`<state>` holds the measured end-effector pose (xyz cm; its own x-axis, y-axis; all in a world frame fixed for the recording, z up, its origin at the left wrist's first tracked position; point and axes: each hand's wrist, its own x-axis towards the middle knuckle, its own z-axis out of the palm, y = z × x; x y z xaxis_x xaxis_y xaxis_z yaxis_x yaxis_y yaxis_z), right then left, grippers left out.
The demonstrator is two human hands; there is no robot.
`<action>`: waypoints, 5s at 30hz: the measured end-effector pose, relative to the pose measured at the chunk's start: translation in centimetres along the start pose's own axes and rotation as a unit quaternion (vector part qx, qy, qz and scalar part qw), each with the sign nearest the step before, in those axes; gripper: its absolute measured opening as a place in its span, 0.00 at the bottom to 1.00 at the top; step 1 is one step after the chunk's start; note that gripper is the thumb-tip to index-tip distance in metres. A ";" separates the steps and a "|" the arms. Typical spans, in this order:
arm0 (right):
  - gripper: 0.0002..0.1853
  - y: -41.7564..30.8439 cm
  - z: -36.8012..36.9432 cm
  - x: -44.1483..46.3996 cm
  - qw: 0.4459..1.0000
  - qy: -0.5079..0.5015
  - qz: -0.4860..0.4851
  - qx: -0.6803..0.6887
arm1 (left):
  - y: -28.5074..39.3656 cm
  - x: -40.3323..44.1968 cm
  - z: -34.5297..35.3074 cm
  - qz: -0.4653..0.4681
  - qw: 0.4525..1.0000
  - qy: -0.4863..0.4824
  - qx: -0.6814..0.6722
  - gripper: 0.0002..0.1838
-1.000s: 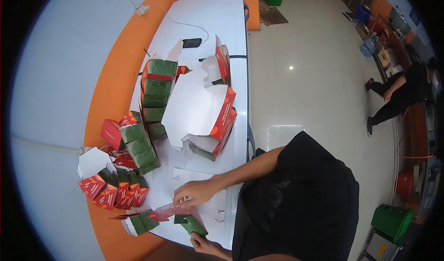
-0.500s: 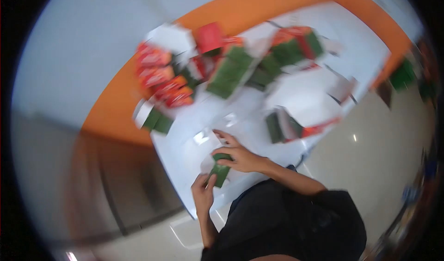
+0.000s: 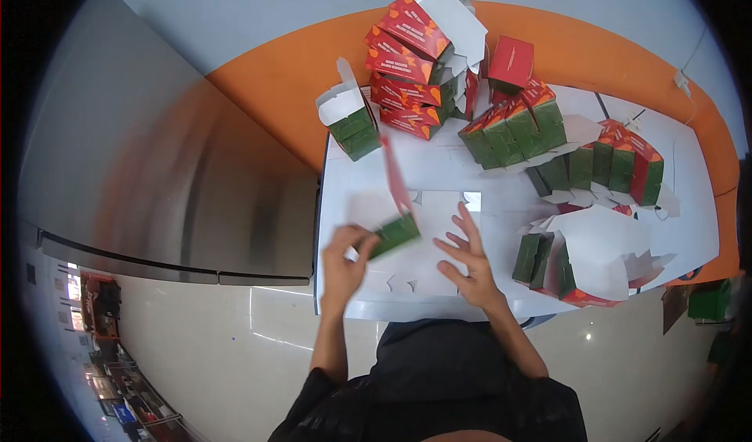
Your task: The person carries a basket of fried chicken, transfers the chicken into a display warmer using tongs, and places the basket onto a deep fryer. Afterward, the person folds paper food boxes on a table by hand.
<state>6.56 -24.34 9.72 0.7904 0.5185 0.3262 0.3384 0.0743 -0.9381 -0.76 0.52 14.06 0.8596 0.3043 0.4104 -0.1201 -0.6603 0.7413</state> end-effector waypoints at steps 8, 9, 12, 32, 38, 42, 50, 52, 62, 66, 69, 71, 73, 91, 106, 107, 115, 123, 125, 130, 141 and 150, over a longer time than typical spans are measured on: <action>0.27 5.4 -2.3 -3.5 0.986 0.005 0.168 0.023 | -10.8 22.6 -2.4 0.190 0.949 0.213 0.135 0.05; 0.28 5.8 -2.1 -4.3 0.980 -0.009 0.198 0.011 | -13.1 25.2 -1.9 0.195 0.951 0.195 0.143 0.06; 0.31 6.7 -1.9 -7.4 0.968 -0.045 0.245 -0.016 | -21.7 29.2 0.8 0.129 0.969 0.034 0.206 0.14; 0.22 12.7 -2.6 -13.3 0.916 -0.087 0.152 -0.361 | -13.1 0.5 6.8 0.134 0.945 -0.275 0.116 0.47; 0.13 10.5 -4.8 -9.8 0.925 -0.094 0.177 -0.324 | -9.2 -12.0 12.0 0.128 0.912 -0.373 0.116 0.32; 0.12 9.8 -6.1 -7.9 0.952 -0.142 0.191 -0.194 | -10.5 -11.9 11.4 0.003 0.948 -0.318 0.008 0.16; 0.12 7.8 -4.3 -6.9 0.984 -0.041 0.095 -0.148 | -9.9 -8.3 11.7 -0.229 0.935 -0.156 -0.219 0.13; 0.12 8.5 -3.6 -6.4 0.977 0.027 0.104 -0.186 | -9.2 -7.5 11.8 -0.259 0.925 -0.156 -0.231 0.14; 0.16 7.8 -0.7 -4.2 0.937 0.064 -0.065 -0.337 | -5.8 -5.6 12.0 -0.175 0.935 -0.252 -0.176 0.12; 0.14 9.9 -0.1 -4.4 0.932 0.098 -0.152 -0.315 | -5.3 -5.6 12.2 -0.142 0.954 -0.219 -0.146 0.09; 0.12 9.5 -0.2 -4.6 0.927 0.209 -0.054 -0.308 | -5.4 -6.6 12.5 -0.137 0.952 -0.195 -0.193 0.10; 0.11 9.4 -0.2 -4.2 0.936 0.144 -0.073 -0.314 | -6.0 -7.3 13.5 -0.126 0.949 -0.205 -0.205 0.09; 0.12 9.3 -0.4 -4.5 0.932 0.030 -0.089 -0.349 | -5.0 -7.1 12.8 -0.068 0.963 -0.199 -0.171 0.08; 0.12 6.8 -2.0 -3.5 0.978 -0.029 0.172 -0.116 | -4.6 -10.9 7.4 -0.077 0.950 -0.064 -0.294 0.15; 0.15 4.1 0.6 -3.7 0.970 -0.100 0.140 -0.173 | -3.1 -8.8 9.3 -0.022 0.993 0.083 -0.082 0.15; 0.15 3.2 0.6 -3.5 0.971 -0.099 0.132 -0.172 | -3.0 -8.8 9.5 -0.035 0.987 0.116 -0.107 0.15; 0.09 1.9 -0.7 -2.9 0.948 -0.122 0.072 -0.287 | -2.2 -9.7 8.9 0.076 0.992 -0.050 -0.091 0.16; 0.15 2.4 0.7 -4.0 0.979 -0.008 0.183 0.093 | -0.4 -7.4 7.8 0.249 0.947 -0.043 -0.198 0.33; 0.19 1.4 0.1 -4.0 0.961 0.061 0.155 0.221 | 0.0 -7.6 8.0 0.248 0.944 -0.010 -0.215 0.39; 0.30 -2.2 -1.9 -1.8 0.925 0.116 0.154 0.327 | -2.1 -9.6 10.6 0.057 0.984 0.006 -0.171 0.39; 0.55 1.3 4.4 -2.5 0.899 -0.301 0.002 -0.318 | -4.4 -9.3 9.9 -0.265 0.931 -0.021 -0.249 0.32; 0.26 9.4 0.0 -4.9 0.919 -0.244 -0.011 -0.309 | -6.3 -10.5 8.8 -0.365 0.835 -0.214 -0.352 0.36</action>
<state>5.90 -26.13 -0.72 0.5084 0.8538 0.1116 0.6957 -0.3309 -0.6376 -4.64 -4.57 0.43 0.9115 0.0762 -0.4041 0.3821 0.2062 0.9008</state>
